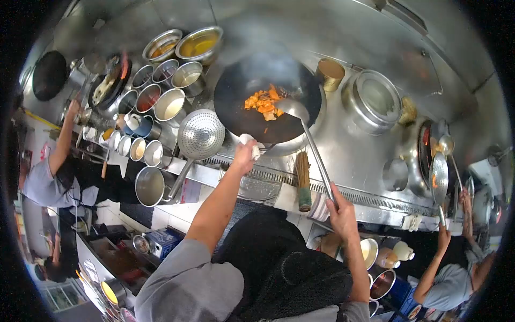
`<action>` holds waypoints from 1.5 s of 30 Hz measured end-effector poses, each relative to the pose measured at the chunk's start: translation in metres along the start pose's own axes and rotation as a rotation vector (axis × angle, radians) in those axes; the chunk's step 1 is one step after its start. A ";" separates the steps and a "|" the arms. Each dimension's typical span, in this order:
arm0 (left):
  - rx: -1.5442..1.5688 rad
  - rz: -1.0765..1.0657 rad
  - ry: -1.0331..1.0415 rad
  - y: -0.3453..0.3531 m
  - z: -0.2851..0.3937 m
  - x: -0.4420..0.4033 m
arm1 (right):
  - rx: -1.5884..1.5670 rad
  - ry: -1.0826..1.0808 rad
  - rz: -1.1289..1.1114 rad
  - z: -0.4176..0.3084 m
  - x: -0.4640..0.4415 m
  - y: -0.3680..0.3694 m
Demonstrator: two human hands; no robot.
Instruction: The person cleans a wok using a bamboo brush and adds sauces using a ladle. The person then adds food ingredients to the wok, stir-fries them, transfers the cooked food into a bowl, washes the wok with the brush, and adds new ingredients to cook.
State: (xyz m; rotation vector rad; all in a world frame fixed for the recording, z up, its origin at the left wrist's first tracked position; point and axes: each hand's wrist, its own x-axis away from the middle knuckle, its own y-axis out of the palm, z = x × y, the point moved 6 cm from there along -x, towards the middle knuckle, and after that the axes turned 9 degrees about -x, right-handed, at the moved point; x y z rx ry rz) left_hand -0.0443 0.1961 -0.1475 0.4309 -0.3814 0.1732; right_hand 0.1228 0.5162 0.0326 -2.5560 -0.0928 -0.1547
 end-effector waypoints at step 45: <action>-0.323 0.076 0.254 -0.164 0.094 0.082 | -0.513 0.171 -0.895 -0.352 -0.293 0.427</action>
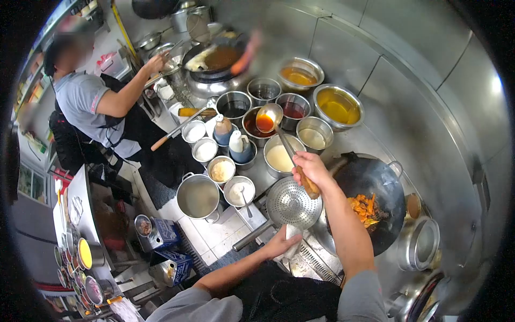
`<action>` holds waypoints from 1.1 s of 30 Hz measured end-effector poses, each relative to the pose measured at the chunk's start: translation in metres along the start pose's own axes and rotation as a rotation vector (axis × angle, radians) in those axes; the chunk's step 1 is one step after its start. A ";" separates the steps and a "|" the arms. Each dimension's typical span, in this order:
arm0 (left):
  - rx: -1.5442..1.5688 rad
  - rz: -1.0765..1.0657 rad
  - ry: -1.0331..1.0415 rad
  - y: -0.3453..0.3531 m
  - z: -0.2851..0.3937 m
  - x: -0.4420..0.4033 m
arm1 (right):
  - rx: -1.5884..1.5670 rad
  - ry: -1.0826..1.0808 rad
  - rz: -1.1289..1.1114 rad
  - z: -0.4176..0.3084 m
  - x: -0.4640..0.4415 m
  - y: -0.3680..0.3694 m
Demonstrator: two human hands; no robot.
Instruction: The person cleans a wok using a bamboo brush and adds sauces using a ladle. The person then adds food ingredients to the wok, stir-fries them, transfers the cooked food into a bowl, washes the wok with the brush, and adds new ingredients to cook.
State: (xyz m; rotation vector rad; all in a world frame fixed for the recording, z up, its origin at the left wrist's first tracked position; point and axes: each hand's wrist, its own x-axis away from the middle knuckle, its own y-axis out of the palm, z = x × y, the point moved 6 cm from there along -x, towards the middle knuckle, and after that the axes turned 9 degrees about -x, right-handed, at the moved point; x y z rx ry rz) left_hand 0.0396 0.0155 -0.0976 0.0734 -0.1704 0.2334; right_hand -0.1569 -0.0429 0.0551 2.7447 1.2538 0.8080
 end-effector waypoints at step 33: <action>0.399 -0.097 -0.520 0.176 -0.044 0.011 | 1.150 -0.270 0.687 0.147 0.350 -0.280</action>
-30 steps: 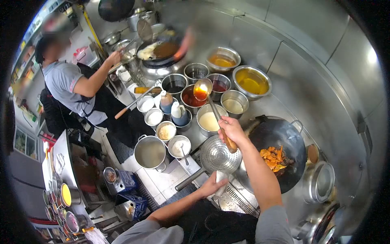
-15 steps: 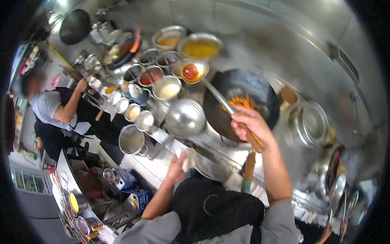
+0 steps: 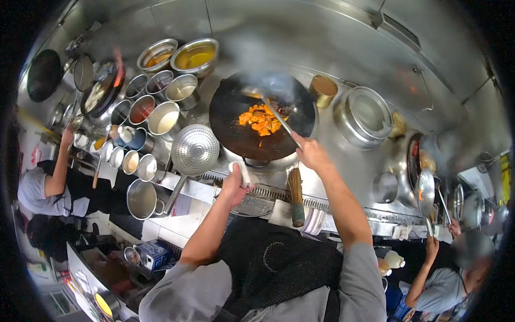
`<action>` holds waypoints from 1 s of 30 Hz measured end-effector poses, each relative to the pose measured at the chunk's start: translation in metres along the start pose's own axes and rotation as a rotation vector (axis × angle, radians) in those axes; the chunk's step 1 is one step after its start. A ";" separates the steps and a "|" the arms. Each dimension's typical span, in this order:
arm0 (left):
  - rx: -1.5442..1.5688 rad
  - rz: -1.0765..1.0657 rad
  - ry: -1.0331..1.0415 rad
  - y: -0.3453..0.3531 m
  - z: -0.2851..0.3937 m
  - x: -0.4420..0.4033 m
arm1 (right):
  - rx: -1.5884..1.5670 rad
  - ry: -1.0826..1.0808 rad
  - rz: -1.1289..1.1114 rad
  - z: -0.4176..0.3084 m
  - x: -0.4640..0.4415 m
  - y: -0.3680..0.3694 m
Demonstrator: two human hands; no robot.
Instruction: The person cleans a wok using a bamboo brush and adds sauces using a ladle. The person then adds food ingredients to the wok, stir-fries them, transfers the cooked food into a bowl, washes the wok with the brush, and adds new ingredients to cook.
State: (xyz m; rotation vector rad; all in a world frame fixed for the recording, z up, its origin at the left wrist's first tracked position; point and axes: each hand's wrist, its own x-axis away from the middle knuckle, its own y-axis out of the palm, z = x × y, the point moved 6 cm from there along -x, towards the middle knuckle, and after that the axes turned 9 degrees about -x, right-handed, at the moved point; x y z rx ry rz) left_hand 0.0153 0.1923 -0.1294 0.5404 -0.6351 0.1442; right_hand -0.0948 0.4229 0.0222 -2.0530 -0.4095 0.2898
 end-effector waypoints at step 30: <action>-0.085 -0.066 0.101 0.011 0.010 -0.071 | -0.430 0.393 0.200 -0.002 0.078 0.037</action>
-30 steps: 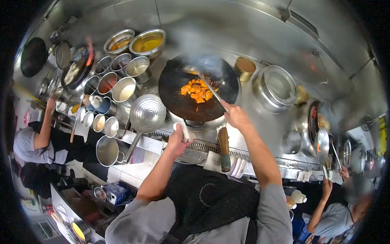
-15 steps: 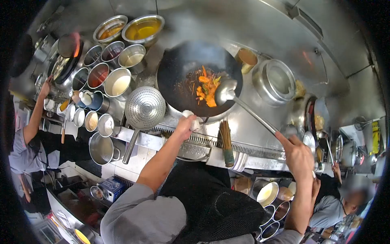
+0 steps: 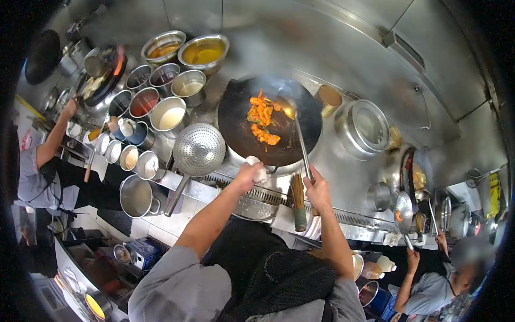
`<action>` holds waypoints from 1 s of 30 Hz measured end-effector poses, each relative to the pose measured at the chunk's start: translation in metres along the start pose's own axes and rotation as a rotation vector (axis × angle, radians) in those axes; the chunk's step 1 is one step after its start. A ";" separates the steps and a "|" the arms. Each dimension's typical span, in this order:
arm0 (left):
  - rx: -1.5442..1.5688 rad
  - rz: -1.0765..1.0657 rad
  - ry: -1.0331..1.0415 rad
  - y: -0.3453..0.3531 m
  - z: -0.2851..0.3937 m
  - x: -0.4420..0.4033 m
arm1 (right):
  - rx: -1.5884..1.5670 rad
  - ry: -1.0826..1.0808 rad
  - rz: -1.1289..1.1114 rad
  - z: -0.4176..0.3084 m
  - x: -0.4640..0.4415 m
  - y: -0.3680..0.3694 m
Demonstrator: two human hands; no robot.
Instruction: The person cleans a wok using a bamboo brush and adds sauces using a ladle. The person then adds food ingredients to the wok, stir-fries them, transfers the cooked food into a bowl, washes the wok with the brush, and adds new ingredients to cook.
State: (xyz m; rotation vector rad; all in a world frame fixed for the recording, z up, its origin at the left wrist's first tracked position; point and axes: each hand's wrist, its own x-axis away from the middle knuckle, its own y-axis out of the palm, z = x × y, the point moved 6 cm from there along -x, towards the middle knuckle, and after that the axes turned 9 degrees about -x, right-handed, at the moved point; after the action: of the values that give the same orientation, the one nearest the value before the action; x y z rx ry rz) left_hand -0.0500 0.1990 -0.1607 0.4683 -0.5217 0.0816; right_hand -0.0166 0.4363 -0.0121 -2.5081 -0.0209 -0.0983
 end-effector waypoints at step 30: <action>-0.010 0.024 -0.169 0.061 0.032 0.116 | 0.251 0.034 -0.582 -0.049 0.089 -0.157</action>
State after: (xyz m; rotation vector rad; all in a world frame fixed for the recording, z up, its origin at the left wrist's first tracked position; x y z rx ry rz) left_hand 0.0242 0.2342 -0.0537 0.4613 -0.6934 0.0627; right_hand 0.0635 0.5332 0.1262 -2.1766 -0.7046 -0.3518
